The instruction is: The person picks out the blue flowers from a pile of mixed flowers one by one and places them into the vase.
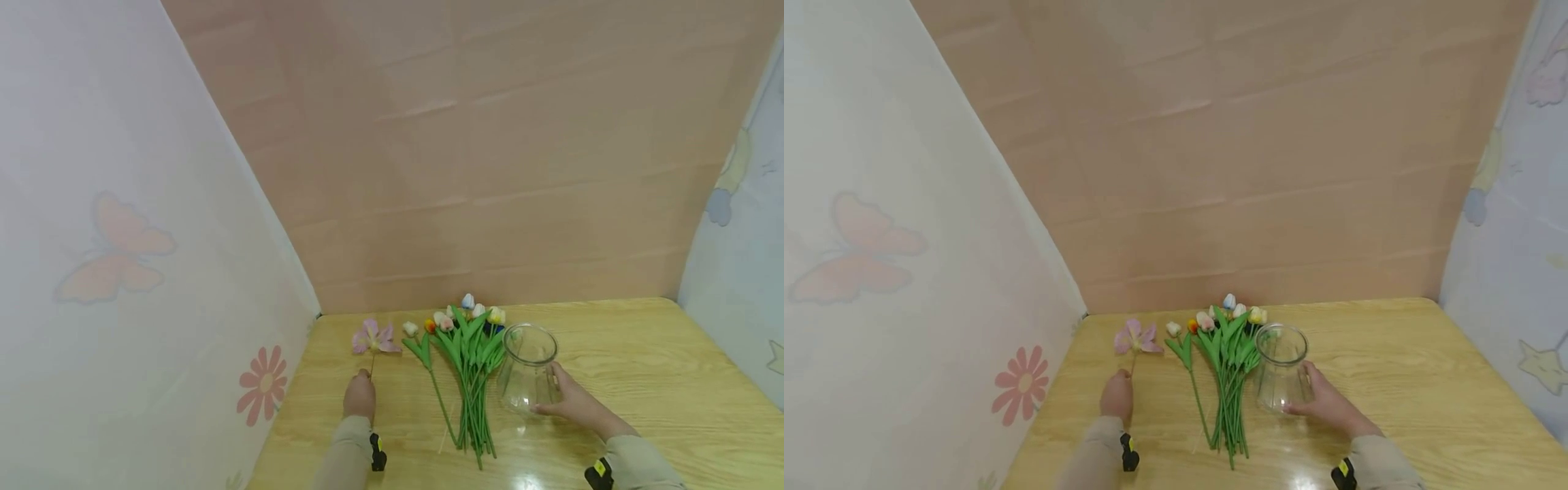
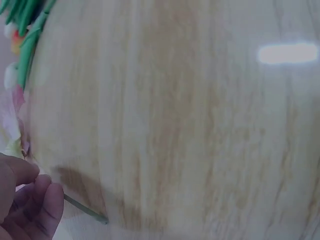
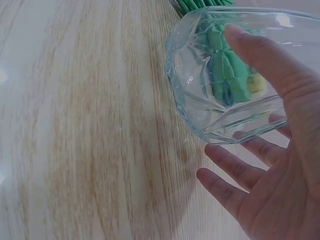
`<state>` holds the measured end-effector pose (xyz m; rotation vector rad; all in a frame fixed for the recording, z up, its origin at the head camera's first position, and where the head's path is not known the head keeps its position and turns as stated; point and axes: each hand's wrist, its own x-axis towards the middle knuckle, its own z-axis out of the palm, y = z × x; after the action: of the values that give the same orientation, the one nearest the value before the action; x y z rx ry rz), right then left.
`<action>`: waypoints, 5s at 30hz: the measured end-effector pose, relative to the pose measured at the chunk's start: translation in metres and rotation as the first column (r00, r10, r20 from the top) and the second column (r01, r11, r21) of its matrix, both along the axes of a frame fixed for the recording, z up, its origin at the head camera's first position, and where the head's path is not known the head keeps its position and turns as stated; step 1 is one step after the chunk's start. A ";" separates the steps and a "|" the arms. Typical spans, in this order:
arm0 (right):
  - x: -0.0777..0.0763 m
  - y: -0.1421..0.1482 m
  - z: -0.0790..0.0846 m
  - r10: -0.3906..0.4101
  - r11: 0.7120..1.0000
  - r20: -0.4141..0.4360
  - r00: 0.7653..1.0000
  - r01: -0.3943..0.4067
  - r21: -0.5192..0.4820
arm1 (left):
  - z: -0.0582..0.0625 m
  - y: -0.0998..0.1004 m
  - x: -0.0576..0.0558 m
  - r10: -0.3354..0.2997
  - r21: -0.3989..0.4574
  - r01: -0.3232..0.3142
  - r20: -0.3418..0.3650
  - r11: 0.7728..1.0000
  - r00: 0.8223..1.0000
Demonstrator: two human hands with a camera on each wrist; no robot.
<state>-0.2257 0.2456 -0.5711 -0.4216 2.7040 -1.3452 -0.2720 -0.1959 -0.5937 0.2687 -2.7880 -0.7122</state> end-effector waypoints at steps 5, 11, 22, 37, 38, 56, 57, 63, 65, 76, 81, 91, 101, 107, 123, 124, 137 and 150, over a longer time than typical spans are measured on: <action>0.002 -0.002 0.002 0.017 1.000 0.006 1.000 -0.017 0.002 | 0.002 0.002 0.002 0.010 -0.033 -0.008 0.057 0.999 0.998; -0.001 -0.002 0.003 0.017 1.000 0.004 1.000 -0.017 0.009 | 0.008 0.004 -0.004 0.004 -0.100 0.000 0.042 0.995 0.999; -0.002 0.000 0.000 0.009 1.000 0.009 1.000 -0.009 0.000 | 0.044 0.067 0.001 -0.131 -0.087 0.135 0.056 0.987 0.990; -0.001 -0.001 0.000 0.012 1.000 -0.021 1.000 -0.012 -0.006 | -0.005 0.131 0.027 -0.204 -0.183 0.228 0.142 0.956 0.969; -0.001 -0.001 0.000 0.011 1.000 -0.020 1.000 -0.011 -0.008 | -0.007 0.131 0.027 -0.198 -0.170 0.219 0.135 0.961 0.971; 0.001 0.001 0.004 -0.001 1.000 -0.001 1.000 0.001 -0.013 | 0.035 0.092 0.012 -0.169 0.097 0.177 -0.081 0.980 0.982; 0.002 0.001 0.004 0.000 1.000 -0.002 1.000 0.000 -0.014 | 0.040 0.087 0.012 -0.172 0.080 0.183 -0.128 0.980 0.977; 0.001 0.000 0.004 -0.004 1.000 -0.011 1.000 0.004 -0.011 | 0.041 0.049 0.000 -0.053 0.010 0.059 -0.311 0.998 0.949; 0.001 -0.001 0.004 -0.005 1.000 -0.010 1.000 0.005 -0.009 | 0.034 0.030 -0.006 0.007 0.004 -0.006 -0.300 1.000 0.954; 0.002 -0.003 0.003 0.002 1.000 -0.010 1.000 -0.002 -0.010 | 0.001 -0.030 0.008 0.078 -0.059 -0.079 -0.018 0.995 0.997; 0.002 -0.002 0.003 0.005 1.000 -0.031 1.000 -0.005 -0.011 | -0.006 -0.033 0.011 0.068 -0.111 -0.068 -0.011 0.991 0.998; 0.000 -0.001 0.001 0.009 1.000 -0.021 1.000 -0.009 -0.014 | 0.003 -0.035 0.008 0.101 0.002 -0.101 -0.079 0.995 0.992; -0.002 -0.001 -0.002 0.004 1.000 0.000 1.000 -0.004 -0.012 | 0.020 -0.039 0.015 0.152 -0.013 -0.152 0.000 0.988 0.988; -0.001 -0.001 -0.002 0.003 1.000 -0.004 1.000 -0.004 -0.018 | 0.004 -0.041 0.013 0.136 -0.076 -0.131 0.068 0.988 0.988; 0.001 -0.002 0.000 0.002 1.000 0.003 1.000 -0.002 0.003 | 0.010 -0.018 -0.001 0.105 -0.160 -0.093 0.070 0.983 0.992; 0.001 -0.002 0.000 0.000 1.000 0.003 1.000 0.000 0.006 | 0.015 -0.010 -0.004 0.096 -0.162 -0.085 0.060 0.983 0.994; 0.001 0.001 0.001 0.006 1.000 -0.009 1.000 -0.006 -0.001 | 0.060 0.123 0.019 -0.375 -0.045 0.379 0.085 0.924 0.923; 0.002 -0.002 0.002 0.007 1.000 0.006 1.000 -0.007 0.011 | 0.026 0.163 0.037 -0.379 0.044 0.376 0.141 0.925 0.915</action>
<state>-0.2239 0.2437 -0.5696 -0.4256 2.7015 -1.3263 -0.2345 -0.0326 -0.5677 -0.2362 -3.0125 -0.8278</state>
